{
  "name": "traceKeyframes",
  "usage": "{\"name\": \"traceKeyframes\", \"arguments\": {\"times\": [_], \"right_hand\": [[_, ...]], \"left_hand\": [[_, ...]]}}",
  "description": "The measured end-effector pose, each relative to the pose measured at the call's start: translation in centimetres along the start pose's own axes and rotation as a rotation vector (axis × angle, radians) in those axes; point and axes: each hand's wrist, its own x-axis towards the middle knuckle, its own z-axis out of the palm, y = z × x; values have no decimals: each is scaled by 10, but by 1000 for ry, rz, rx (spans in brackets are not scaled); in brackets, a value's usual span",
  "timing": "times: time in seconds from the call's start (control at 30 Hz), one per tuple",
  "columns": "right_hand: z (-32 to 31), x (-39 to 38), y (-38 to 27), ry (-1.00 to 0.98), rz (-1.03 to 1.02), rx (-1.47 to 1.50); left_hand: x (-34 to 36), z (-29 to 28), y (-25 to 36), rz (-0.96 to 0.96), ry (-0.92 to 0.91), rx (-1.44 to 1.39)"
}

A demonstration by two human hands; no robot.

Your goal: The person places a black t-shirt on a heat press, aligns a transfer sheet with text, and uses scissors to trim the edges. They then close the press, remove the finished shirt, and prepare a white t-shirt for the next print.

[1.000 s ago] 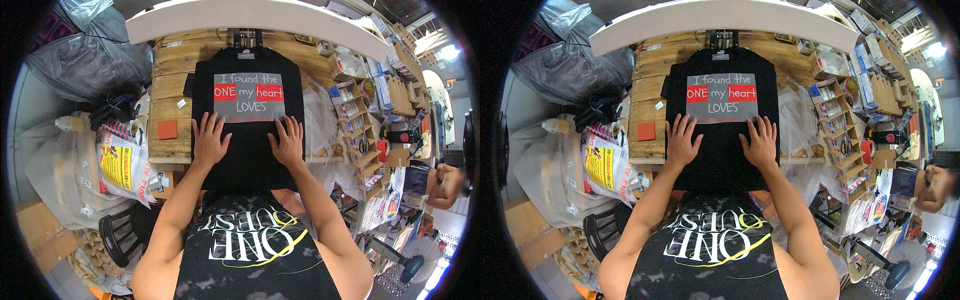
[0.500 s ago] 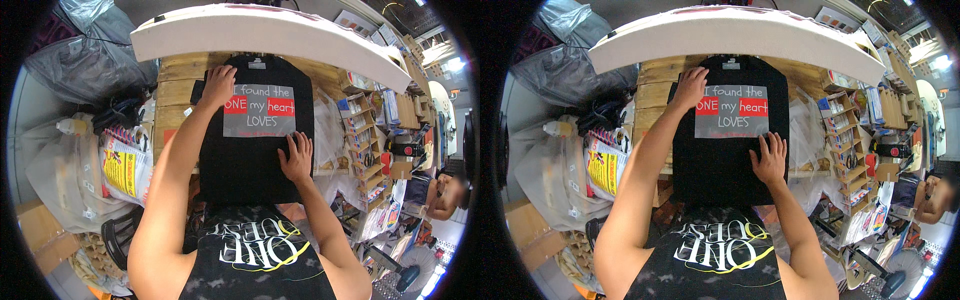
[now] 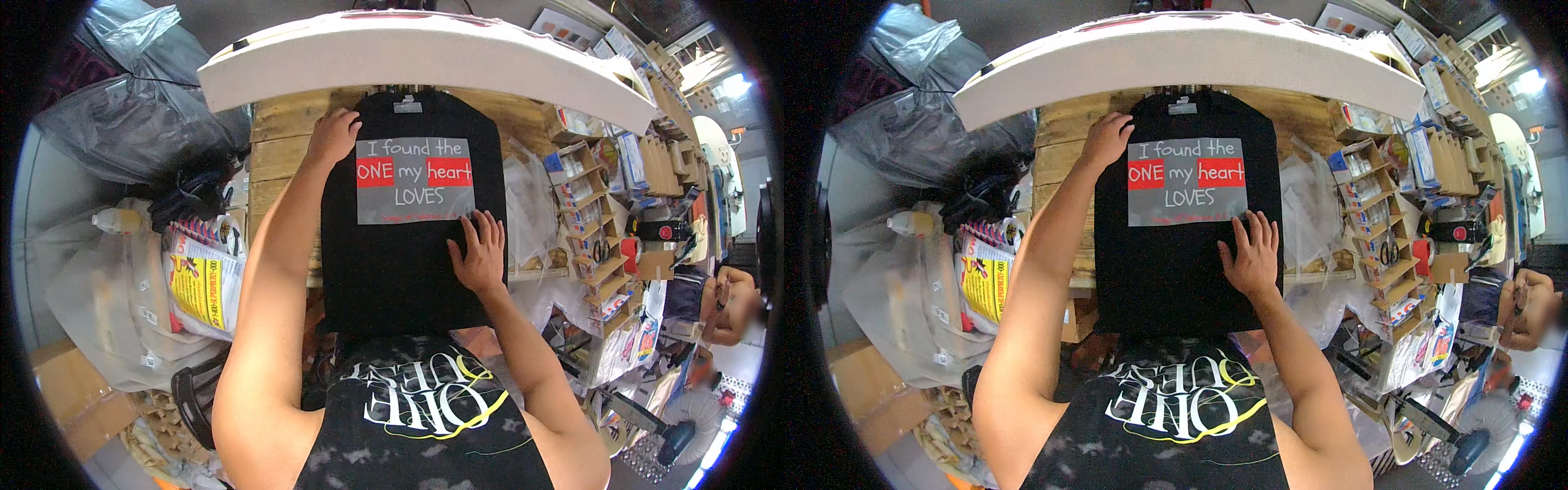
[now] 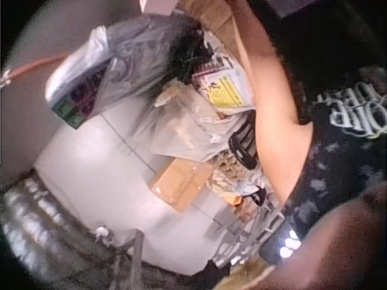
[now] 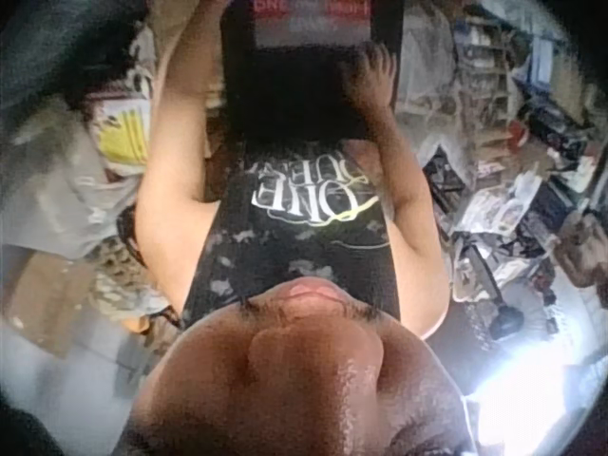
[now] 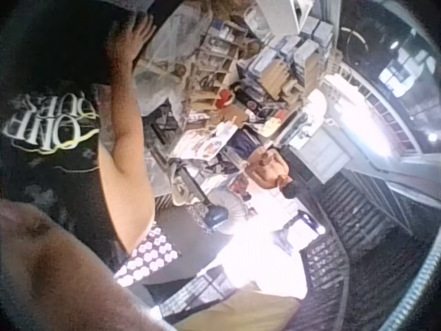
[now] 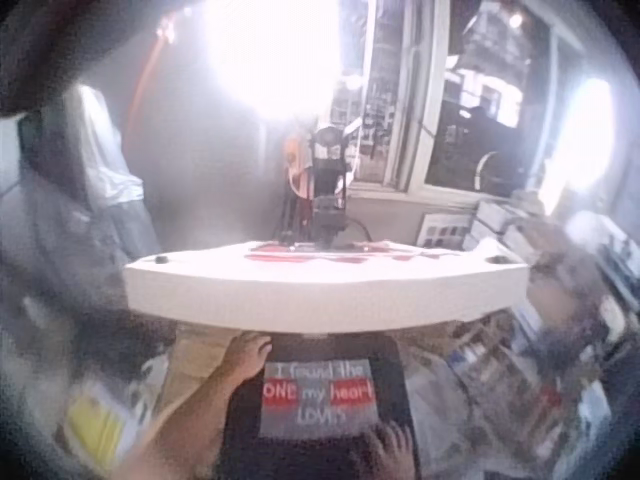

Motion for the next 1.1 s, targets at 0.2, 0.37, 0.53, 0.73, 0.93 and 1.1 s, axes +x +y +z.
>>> {"name": "traceKeyframes", "arguments": {"times": [0.2,0.37,0.53,0.73,0.93,1.1], "right_hand": [[-35,-13,-44,-146,-143,149],[-10,-56,-123,-410,-635,366],[18,-67,-133,-473,-624,286],[12,-66,-136,-379,-607,301],[-1,-46,-100,-333,-572,476],[-28,-12,16,149,264,184]], "left_hand": [[20,-12,2,-77,-134,49],[34,-18,1,-169,-317,3],[34,-10,-5,-143,-247,24],[35,1,-5,-180,-206,66],[8,6,0,-120,59,-48],[-97,-12,-8,-460,400,33]]}}
